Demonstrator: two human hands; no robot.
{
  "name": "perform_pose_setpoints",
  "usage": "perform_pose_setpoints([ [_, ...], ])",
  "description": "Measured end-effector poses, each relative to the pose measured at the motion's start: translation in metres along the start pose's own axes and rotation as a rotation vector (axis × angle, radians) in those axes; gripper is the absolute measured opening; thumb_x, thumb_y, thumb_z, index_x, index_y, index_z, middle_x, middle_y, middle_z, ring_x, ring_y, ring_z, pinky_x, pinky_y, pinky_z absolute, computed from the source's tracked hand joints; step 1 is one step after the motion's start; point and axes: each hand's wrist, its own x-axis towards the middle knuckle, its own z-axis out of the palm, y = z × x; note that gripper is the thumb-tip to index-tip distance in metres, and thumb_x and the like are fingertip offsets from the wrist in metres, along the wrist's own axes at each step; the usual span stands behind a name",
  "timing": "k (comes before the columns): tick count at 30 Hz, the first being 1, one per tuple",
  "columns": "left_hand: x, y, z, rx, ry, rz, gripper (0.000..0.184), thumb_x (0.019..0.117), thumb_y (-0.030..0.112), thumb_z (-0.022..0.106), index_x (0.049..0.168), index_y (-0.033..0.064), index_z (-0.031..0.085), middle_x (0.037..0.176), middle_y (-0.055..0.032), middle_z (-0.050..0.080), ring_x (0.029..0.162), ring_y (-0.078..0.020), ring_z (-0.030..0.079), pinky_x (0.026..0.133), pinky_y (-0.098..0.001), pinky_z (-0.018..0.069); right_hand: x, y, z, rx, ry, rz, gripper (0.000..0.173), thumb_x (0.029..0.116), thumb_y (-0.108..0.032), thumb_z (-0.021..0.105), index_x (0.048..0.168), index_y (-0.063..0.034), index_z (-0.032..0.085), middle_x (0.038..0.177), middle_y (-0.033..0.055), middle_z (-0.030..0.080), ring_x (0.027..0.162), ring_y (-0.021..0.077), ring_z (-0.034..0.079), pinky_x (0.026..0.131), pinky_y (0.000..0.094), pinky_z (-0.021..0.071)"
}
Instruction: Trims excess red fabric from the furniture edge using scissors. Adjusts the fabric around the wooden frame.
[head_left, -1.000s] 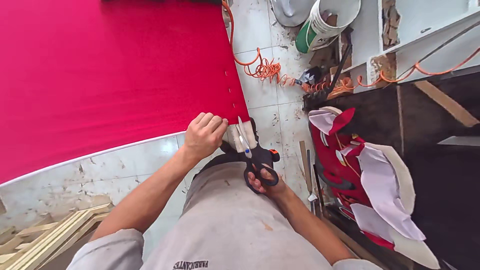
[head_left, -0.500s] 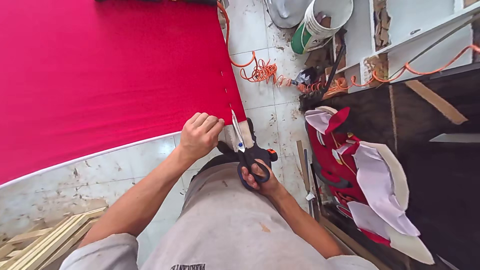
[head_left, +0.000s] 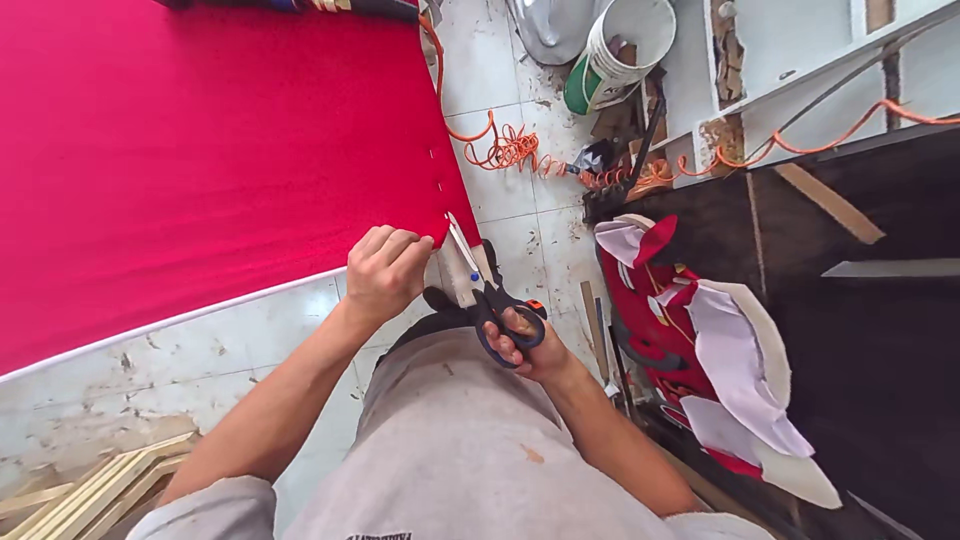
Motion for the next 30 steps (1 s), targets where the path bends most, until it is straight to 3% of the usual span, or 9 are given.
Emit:
perform_pose_setpoints([
  [13, 0.016, -0.005, -0.004, 0.006, 0.02, -0.076, 0.014, 0.0964, 0.011, 0.064, 0.092, 0.0027, 0.074, 0.085, -0.013, 0.071, 0.08, -0.0257, 0.067, 0.071, -0.036, 0.0531, -0.014, -0.01, 0.001, 0.113, -0.014, 0.054, 0.033, 0.0973, -0.043, 0.068, 0.1, -0.0097, 0.069, 0.081, 0.0007, 0.068, 0.058, 0.0036, 0.063, 0.05, 0.0146, 0.0507],
  [22, 0.005, -0.002, -0.004, -0.018, 0.017, -0.025, 0.014, 0.0973, 0.012, 0.065, 0.094, 0.003, 0.075, 0.087, -0.013, 0.071, 0.081, -0.0259, 0.067, 0.072, -0.0357, 0.0535, -0.005, -0.009, 0.002, 0.115, -0.008, 0.021, 0.032, 0.0977, -0.043, 0.067, 0.102, -0.0111, 0.068, 0.085, 0.0011, 0.069, 0.06, 0.0038, 0.063, 0.051, 0.0148, 0.0513],
  [30, -0.001, -0.001, -0.001, -0.036, 0.02, -0.02, 0.013, 0.0969, 0.011, 0.065, 0.094, 0.0028, 0.075, 0.086, -0.0132, 0.071, 0.081, -0.0258, 0.067, 0.073, -0.0356, 0.0534, -0.002, -0.004, 0.003, -0.061, 0.091, -0.028, 0.036, 0.0995, -0.043, 0.065, 0.093, -0.0079, 0.07, 0.069, -0.0032, 0.064, 0.048, 0.0, 0.055, 0.041, 0.0134, 0.0432],
])
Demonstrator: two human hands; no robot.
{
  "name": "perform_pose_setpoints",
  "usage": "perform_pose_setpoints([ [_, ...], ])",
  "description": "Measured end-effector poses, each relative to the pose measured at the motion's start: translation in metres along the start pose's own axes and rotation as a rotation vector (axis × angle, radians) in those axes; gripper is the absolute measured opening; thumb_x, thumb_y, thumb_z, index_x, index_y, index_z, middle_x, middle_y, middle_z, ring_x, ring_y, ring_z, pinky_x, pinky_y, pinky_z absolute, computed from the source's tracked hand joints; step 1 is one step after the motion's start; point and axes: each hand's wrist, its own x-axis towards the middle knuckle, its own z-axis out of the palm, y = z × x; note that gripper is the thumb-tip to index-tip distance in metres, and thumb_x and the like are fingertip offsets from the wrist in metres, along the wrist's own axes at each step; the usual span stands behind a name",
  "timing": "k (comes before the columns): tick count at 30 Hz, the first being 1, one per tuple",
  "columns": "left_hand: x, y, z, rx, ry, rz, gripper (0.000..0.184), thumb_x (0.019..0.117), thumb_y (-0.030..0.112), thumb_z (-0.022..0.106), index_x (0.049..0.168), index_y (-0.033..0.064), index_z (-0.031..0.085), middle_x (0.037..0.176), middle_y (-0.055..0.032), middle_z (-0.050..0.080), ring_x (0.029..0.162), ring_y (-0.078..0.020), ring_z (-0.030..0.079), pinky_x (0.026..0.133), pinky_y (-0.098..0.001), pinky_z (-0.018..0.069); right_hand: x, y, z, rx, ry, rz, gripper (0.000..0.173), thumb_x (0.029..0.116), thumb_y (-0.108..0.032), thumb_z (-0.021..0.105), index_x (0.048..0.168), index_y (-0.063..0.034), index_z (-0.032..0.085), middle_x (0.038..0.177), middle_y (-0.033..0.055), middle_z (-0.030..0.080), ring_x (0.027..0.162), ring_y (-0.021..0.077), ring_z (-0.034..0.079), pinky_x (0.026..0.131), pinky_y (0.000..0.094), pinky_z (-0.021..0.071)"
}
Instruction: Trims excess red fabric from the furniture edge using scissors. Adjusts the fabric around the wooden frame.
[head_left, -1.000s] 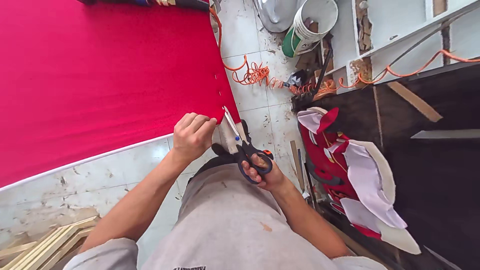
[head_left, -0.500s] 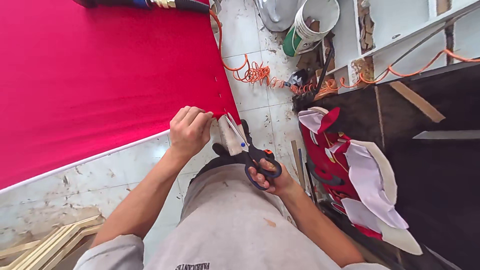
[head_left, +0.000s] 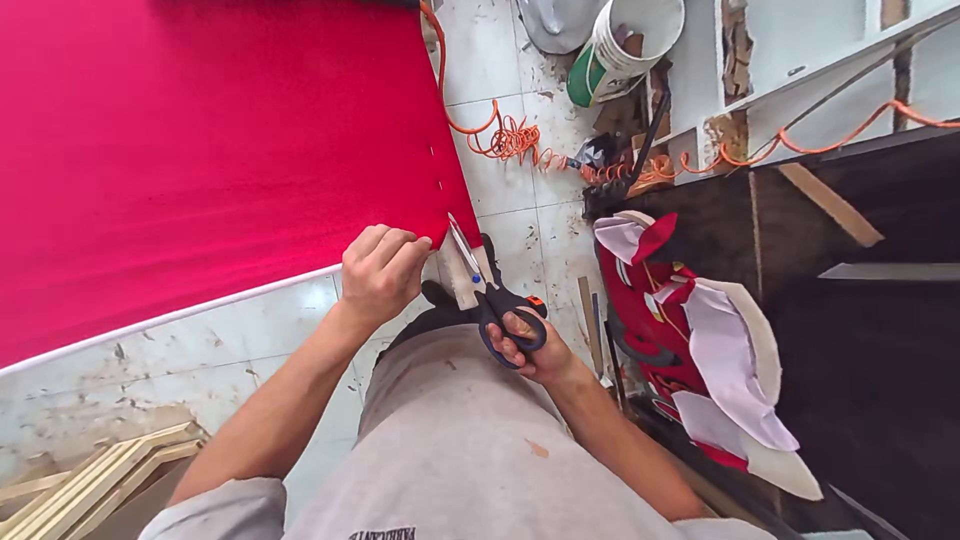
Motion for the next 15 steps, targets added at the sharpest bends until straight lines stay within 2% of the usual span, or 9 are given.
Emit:
perform_pose_setpoints([
  [4, -0.001, -0.001, 0.001, -0.007, 0.004, 0.002, 0.012, 0.0967, 0.01, 0.065, 0.094, 0.003, 0.075, 0.086, -0.0131, 0.071, 0.081, -0.0255, 0.066, 0.072, -0.0348, 0.053, 0.003, -0.003, 0.002, -0.021, -0.028, 0.022, 0.038, 0.0992, -0.046, 0.065, 0.096, -0.0082, 0.069, 0.073, -0.0019, 0.066, 0.051, 0.0015, 0.059, 0.042, 0.0147, 0.0461],
  [8, -0.002, -0.001, 0.001, -0.013, 0.014, -0.003, 0.013, 0.097, 0.01, 0.065, 0.094, 0.0023, 0.074, 0.086, -0.0137, 0.071, 0.08, -0.026, 0.066, 0.072, -0.0357, 0.0534, 0.001, -0.002, 0.003, -0.056, 0.022, 0.001, 0.035, 0.0998, -0.043, 0.065, 0.092, -0.0084, 0.069, 0.068, -0.0031, 0.064, 0.047, 0.0001, 0.055, 0.04, 0.0138, 0.0429],
  [11, 0.002, -0.007, -0.002, 0.056, -0.051, 0.022, 0.014, 0.0982, 0.011, 0.062, 0.094, 0.0025, 0.072, 0.088, -0.0143, 0.07, 0.084, -0.0288, 0.067, 0.075, -0.0395, 0.0525, -0.015, -0.002, -0.001, -0.093, 0.031, 0.027, 0.034, 0.0973, -0.045, 0.067, 0.091, -0.011, 0.071, 0.068, -0.0046, 0.065, 0.048, -0.0006, 0.056, 0.04, 0.0137, 0.0437],
  [13, 0.003, -0.013, -0.002, 0.142, -0.159, 0.052, 0.018, 0.0987, 0.014, 0.058, 0.107, 0.0051, 0.07, 0.101, -0.0138, 0.072, 0.099, -0.0306, 0.068, 0.085, -0.0441, 0.0523, -0.033, -0.003, -0.004, -0.016, -0.007, 0.051, 0.035, 0.0952, -0.046, 0.069, 0.096, -0.0118, 0.071, 0.076, -0.0019, 0.069, 0.054, 0.0016, 0.062, 0.045, 0.0145, 0.0487],
  [15, 0.005, -0.017, 0.0, 0.225, -0.263, 0.06, 0.032, 0.0978, 0.017, 0.055, 0.127, 0.0075, 0.065, 0.113, -0.0137, 0.07, 0.108, -0.0322, 0.066, 0.089, -0.0474, 0.0496, -0.043, -0.006, -0.004, 0.154, -0.05, 0.048, 0.034, 0.0929, -0.043, 0.073, 0.102, -0.011, 0.07, 0.088, 0.0034, 0.071, 0.063, 0.0066, 0.067, 0.052, 0.017, 0.0543],
])
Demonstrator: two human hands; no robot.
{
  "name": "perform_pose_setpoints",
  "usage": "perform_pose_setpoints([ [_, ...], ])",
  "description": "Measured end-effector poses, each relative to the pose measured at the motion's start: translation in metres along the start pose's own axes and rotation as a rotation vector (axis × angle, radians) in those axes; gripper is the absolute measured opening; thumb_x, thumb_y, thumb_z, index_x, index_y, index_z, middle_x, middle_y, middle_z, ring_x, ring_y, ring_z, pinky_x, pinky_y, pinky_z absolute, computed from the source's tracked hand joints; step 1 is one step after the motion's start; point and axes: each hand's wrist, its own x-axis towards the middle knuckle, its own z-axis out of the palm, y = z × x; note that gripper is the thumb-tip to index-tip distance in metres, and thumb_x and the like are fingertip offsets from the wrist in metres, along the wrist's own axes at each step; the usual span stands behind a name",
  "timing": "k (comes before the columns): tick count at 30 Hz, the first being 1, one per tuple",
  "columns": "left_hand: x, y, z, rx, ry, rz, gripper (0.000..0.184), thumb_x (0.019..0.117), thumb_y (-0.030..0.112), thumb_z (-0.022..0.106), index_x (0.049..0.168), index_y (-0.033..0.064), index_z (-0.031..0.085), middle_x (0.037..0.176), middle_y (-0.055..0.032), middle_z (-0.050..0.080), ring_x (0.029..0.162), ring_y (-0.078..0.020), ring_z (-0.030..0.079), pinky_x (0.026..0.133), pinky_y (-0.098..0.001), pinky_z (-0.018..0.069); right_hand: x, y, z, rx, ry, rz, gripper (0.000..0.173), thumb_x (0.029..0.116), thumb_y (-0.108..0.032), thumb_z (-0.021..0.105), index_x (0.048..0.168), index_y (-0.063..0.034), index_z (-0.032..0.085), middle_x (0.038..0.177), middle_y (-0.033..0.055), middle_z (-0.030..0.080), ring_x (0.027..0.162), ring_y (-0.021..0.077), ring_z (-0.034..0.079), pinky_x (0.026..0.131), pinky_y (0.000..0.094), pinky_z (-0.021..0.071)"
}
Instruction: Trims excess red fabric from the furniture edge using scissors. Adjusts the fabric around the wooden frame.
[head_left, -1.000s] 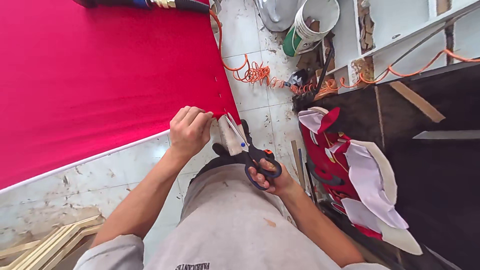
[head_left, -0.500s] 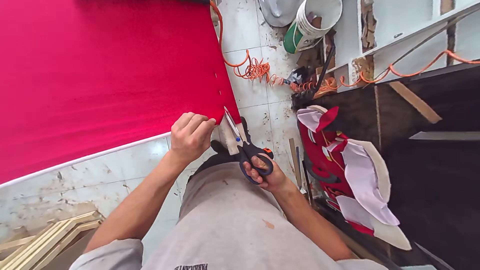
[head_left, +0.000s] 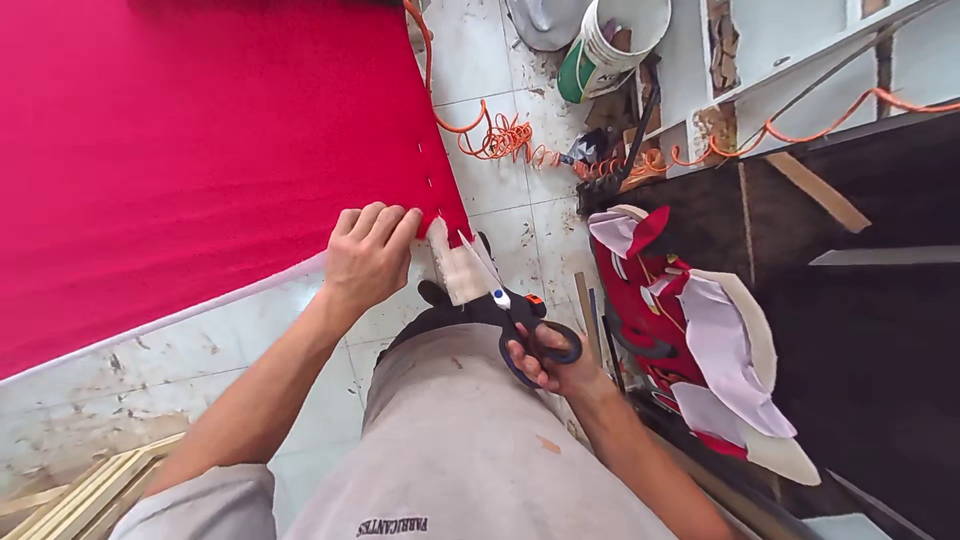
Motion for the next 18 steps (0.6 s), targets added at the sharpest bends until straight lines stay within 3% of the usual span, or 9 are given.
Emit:
perform_pose_setpoints([
  [1, 0.003, -0.001, 0.002, 0.023, -0.002, 0.008, 0.034, 0.0977, 0.017, 0.056, 0.128, 0.0078, 0.066, 0.111, -0.0135, 0.071, 0.106, -0.0324, 0.066, 0.087, -0.0473, 0.0495, 0.0, -0.002, 0.001, 0.041, -0.026, -0.001, 0.034, 0.0928, -0.042, 0.073, 0.104, -0.0108, 0.069, 0.09, 0.0045, 0.071, 0.065, 0.0078, 0.068, 0.054, 0.0176, 0.0552],
  [4, 0.016, -0.002, 0.0, 0.024, 0.065, 0.051, 0.019, 0.0947, 0.007, 0.059, 0.107, 0.0021, 0.072, 0.093, -0.0155, 0.072, 0.087, -0.0335, 0.069, 0.074, -0.046, 0.0528, 0.012, -0.008, 0.004, 0.07, -0.061, 0.03, 0.033, 0.092, -0.043, 0.074, 0.102, -0.0115, 0.069, 0.089, 0.0033, 0.071, 0.065, 0.0072, 0.067, 0.055, 0.0174, 0.0546],
  [6, 0.025, -0.002, -0.006, -0.008, -0.005, 0.045, 0.015, 0.0922, 0.001, 0.058, 0.101, -0.0011, 0.07, 0.09, -0.0182, 0.07, 0.086, -0.0366, 0.069, 0.073, -0.0475, 0.0533, 0.021, -0.009, 0.003, 0.066, -0.059, 0.042, 0.035, 0.0923, -0.045, 0.072, 0.099, -0.0114, 0.068, 0.086, 0.0021, 0.069, 0.063, 0.0062, 0.065, 0.053, 0.0167, 0.0533],
  [9, 0.029, -0.004, -0.01, -0.047, -0.054, 0.053, 0.013, 0.0894, -0.002, 0.059, 0.099, -0.0025, 0.068, 0.09, -0.02, 0.07, 0.086, -0.0385, 0.069, 0.074, -0.049, 0.0547, 0.03, -0.008, -0.001, 0.073, -0.058, 0.04, 0.036, 0.0924, -0.047, 0.072, 0.097, -0.0115, 0.068, 0.084, 0.0013, 0.068, 0.061, 0.0053, 0.064, 0.053, 0.0163, 0.0527],
  [18, 0.03, -0.003, -0.009, -0.089, 0.026, 0.067, 0.014, 0.0899, 0.001, 0.057, 0.098, -0.001, 0.069, 0.089, -0.0182, 0.07, 0.083, -0.0354, 0.068, 0.071, -0.0452, 0.0535, 0.044, -0.004, -0.003, 0.085, -0.067, -0.009, 0.035, 0.0941, -0.046, 0.07, 0.097, -0.0106, 0.068, 0.084, 0.0013, 0.068, 0.06, 0.005, 0.063, 0.051, 0.0159, 0.0511],
])
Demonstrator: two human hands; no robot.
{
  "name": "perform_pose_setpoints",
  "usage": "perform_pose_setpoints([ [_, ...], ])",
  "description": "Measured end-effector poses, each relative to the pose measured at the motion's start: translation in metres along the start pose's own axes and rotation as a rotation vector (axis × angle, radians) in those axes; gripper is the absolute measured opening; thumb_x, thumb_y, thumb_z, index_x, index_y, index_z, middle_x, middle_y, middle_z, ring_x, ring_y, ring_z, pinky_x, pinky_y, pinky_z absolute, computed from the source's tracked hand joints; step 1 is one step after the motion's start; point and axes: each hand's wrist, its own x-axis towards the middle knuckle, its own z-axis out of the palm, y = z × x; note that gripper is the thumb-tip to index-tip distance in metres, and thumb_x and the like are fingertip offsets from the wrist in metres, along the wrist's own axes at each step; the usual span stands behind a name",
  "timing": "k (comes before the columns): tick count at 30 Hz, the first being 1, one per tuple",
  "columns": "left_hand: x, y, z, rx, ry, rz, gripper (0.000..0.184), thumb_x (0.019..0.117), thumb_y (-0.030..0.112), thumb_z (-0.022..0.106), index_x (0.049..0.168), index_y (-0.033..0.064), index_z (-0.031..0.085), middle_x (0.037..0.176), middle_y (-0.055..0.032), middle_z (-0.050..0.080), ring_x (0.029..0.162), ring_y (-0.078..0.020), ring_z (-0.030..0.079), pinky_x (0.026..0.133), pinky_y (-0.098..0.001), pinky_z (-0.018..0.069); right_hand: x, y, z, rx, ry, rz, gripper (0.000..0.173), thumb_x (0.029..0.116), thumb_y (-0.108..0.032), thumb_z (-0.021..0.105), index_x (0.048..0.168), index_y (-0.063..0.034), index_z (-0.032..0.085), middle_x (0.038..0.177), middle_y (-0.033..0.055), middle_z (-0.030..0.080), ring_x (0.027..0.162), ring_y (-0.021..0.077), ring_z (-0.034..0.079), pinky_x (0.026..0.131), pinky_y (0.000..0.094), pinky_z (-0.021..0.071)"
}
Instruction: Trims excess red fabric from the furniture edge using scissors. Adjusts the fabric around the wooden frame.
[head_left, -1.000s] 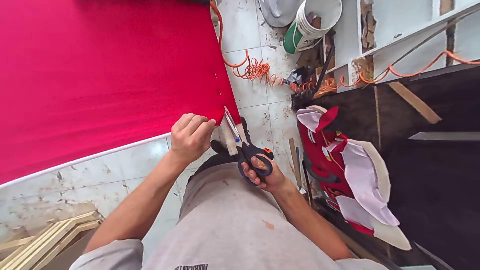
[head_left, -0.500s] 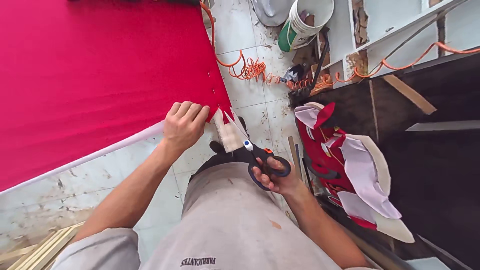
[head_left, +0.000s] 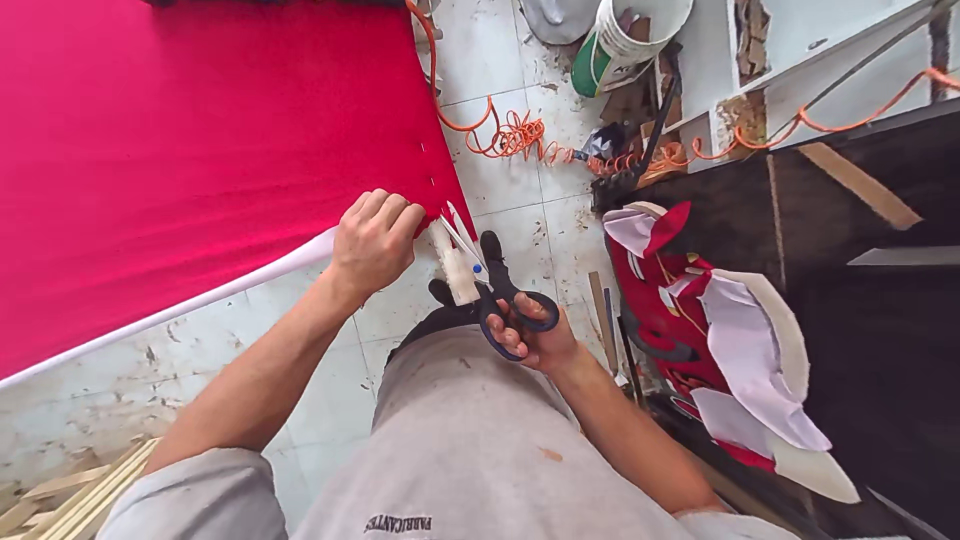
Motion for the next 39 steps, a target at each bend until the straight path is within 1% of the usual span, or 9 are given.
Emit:
perform_pose_setpoints([
  [3, -0.002, 0.0, 0.004, -0.007, 0.021, 0.003, 0.014, 0.0896, 0.001, 0.057, 0.097, -0.0005, 0.069, 0.088, -0.0172, 0.071, 0.083, -0.0341, 0.069, 0.071, -0.0441, 0.0543, 0.008, 0.006, 0.001, -0.053, 0.019, -0.017, 0.034, 0.0951, -0.045, 0.07, 0.1, -0.0117, 0.067, 0.086, 0.0002, 0.068, 0.06, 0.0035, 0.062, 0.05, 0.0146, 0.0499],
  [6, -0.005, 0.001, 0.007, -0.01, 0.035, -0.009, 0.013, 0.0898, 0.001, 0.057, 0.096, -0.0002, 0.068, 0.088, -0.0169, 0.07, 0.083, -0.0338, 0.069, 0.071, -0.0436, 0.0541, 0.013, 0.014, 0.002, -0.217, 0.093, -0.051, 0.033, 0.0979, -0.043, 0.067, 0.095, -0.0104, 0.069, 0.075, -0.0035, 0.066, 0.051, -0.0004, 0.057, 0.043, 0.0128, 0.0435],
  [9, -0.005, 0.001, 0.008, -0.02, 0.062, -0.018, 0.014, 0.0894, 0.002, 0.057, 0.096, 0.0002, 0.069, 0.088, -0.0161, 0.071, 0.083, -0.033, 0.069, 0.07, -0.0426, 0.0542, 0.016, 0.015, 0.001, -0.306, 0.142, -0.075, 0.034, 0.0981, -0.042, 0.068, 0.092, -0.0084, 0.07, 0.069, -0.0036, 0.066, 0.049, -0.0005, 0.057, 0.041, 0.0136, 0.0434],
  [17, -0.008, 0.0, 0.01, -0.066, 0.113, -0.029, 0.015, 0.0921, 0.003, 0.056, 0.097, 0.0007, 0.07, 0.09, -0.0155, 0.072, 0.083, -0.0309, 0.069, 0.072, -0.0411, 0.0547, 0.024, 0.008, 0.023, -0.347, 0.229, -0.088, 0.035, 0.0989, -0.041, 0.067, 0.092, -0.007, 0.069, 0.067, -0.0029, 0.065, 0.047, 0.0, 0.056, 0.04, 0.0141, 0.0429],
  [22, -0.01, -0.001, 0.011, -0.095, 0.12, -0.032, 0.016, 0.0923, 0.003, 0.055, 0.097, 0.0011, 0.07, 0.091, -0.0155, 0.072, 0.085, -0.0312, 0.069, 0.073, -0.0413, 0.0552, 0.033, -0.003, 0.032, -0.38, 0.225, -0.066, 0.035, 0.101, -0.042, 0.063, 0.096, -0.0076, 0.067, 0.071, -0.0021, 0.067, 0.05, 0.0009, 0.059, 0.042, 0.0138, 0.0457],
  [26, -0.013, -0.001, 0.013, -0.111, 0.14, -0.04, 0.016, 0.0918, 0.002, 0.055, 0.097, 0.0011, 0.071, 0.09, -0.0153, 0.072, 0.085, -0.0308, 0.069, 0.073, -0.0409, 0.0554, 0.036, -0.008, 0.042, -0.42, 0.289, -0.063, 0.034, 0.1022, -0.039, 0.062, 0.092, -0.0071, 0.067, 0.066, -0.0031, 0.064, 0.046, 0.0004, 0.056, 0.038, 0.014, 0.0427],
  [33, -0.011, -0.003, 0.012, -0.152, 0.215, -0.067, 0.015, 0.0906, 0.001, 0.058, 0.097, 0.0014, 0.072, 0.09, -0.0154, 0.072, 0.084, -0.0294, 0.069, 0.072, -0.0393, 0.0553, 0.043, -0.012, 0.045, -0.437, 0.27, -0.042, 0.033, 0.1043, -0.037, 0.058, 0.094, -0.0068, 0.065, 0.069, -0.0015, 0.065, 0.048, 0.0019, 0.058, 0.04, 0.0146, 0.0441],
  [36, -0.006, -0.004, 0.003, -0.18, 0.19, -0.165, 0.014, 0.0903, 0.002, 0.059, 0.098, 0.0007, 0.071, 0.091, -0.017, 0.072, 0.084, -0.0314, 0.069, 0.073, -0.0419, 0.056, 0.038, -0.011, 0.043, -0.463, 0.318, -0.051, 0.031, 0.1035, -0.036, 0.059, 0.091, -0.0082, 0.066, 0.066, -0.0034, 0.063, 0.045, 0.0001, 0.054, 0.038, 0.0138, 0.041],
  [39, 0.012, -0.013, -0.014, -0.207, 0.136, -0.347, 0.017, 0.0911, 0.002, 0.058, 0.102, -0.0023, 0.07, 0.092, -0.0193, 0.069, 0.085, -0.034, 0.068, 0.074, -0.0454, 0.0553, 0.024, -0.009, 0.038, -0.38, 0.268, -0.005, 0.034, 0.0993, -0.043, 0.065, 0.094, -0.0095, 0.069, 0.07, -0.0026, 0.066, 0.049, 0.0009, 0.057, 0.04, 0.0141, 0.0435],
])
